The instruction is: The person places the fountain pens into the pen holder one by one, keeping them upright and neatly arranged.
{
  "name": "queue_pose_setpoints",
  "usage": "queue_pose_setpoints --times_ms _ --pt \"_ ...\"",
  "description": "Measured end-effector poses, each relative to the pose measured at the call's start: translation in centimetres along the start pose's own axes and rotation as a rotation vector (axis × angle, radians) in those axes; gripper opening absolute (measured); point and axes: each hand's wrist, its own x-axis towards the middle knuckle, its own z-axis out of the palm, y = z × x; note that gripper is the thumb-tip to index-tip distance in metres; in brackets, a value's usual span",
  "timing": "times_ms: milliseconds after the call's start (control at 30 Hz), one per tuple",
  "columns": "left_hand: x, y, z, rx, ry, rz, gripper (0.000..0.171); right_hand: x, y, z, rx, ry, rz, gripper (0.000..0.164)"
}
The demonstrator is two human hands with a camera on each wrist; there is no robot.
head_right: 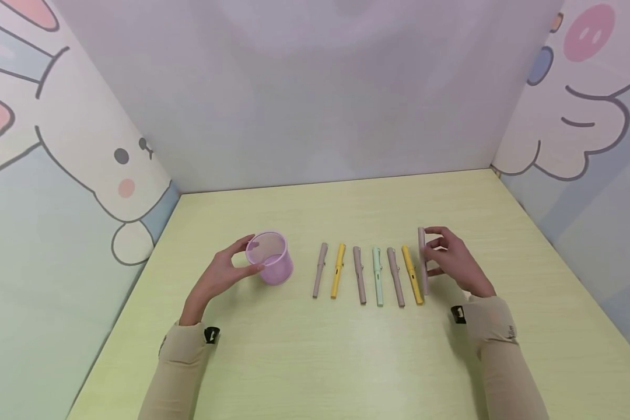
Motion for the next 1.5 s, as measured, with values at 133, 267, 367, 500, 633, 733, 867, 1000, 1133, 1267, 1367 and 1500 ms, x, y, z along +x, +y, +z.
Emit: queue_pose_setpoints --times_ms 133,267,367,500,633,733,867,1000,1133,1267,1367,1500 --pt "0.0 0.0 -0.1 0.002 0.001 0.001 0.085 0.1 -0.9 0.5 0.082 0.026 -0.073 0.044" --pt "0.0 0.1 -0.1 0.006 -0.001 0.001 0.085 0.2 -1.9 1.3 0.201 0.038 -0.136 0.039" --pt "0.0 0.1 -0.1 0.009 -0.002 -0.001 0.085 0.4 -2.6 2.0 0.28 0.041 -0.177 0.04" --pt "0.0 0.2 0.0 0.008 -0.003 -0.001 0.085 0.7 -3.3 2.8 0.325 0.045 -0.226 0.041" --pt "-0.2 0.1 0.0 0.012 -0.006 -0.012 0.086 1.2 -3.8 3.9 0.362 0.039 -0.267 0.043" --pt "-0.2 -0.1 0.1 0.013 -0.006 -0.011 0.085 1.6 -4.2 4.7 0.403 0.032 -0.299 0.044" --pt "-0.1 0.0 0.1 0.005 -0.003 -0.002 0.086 2.3 -4.7 6.0 0.442 0.023 -0.334 0.044" --pt "0.0 0.1 0.3 0.001 -0.006 -0.002 0.086 2.9 -5.3 7.2 0.452 0.022 -0.36 0.045" --pt "0.1 0.0 0.3 -0.001 -0.01 0.001 0.085 3.6 -6.0 8.6 0.477 0.026 -0.381 0.046" --pt "0.1 -0.1 0.4 -0.002 -0.016 -0.002 0.086 4.1 -6.6 9.8 0.488 0.031 -0.393 0.046" --pt "0.1 -0.1 0.3 0.0 -0.015 -0.013 0.087 4.4 -6.8 10.6 0.488 0.024 -0.394 0.046" --pt "0.0 0.0 0.1 0.01 -0.012 -0.015 0.087 4.8 -7.1 11.7 0.506 0.01 -0.392 0.045"
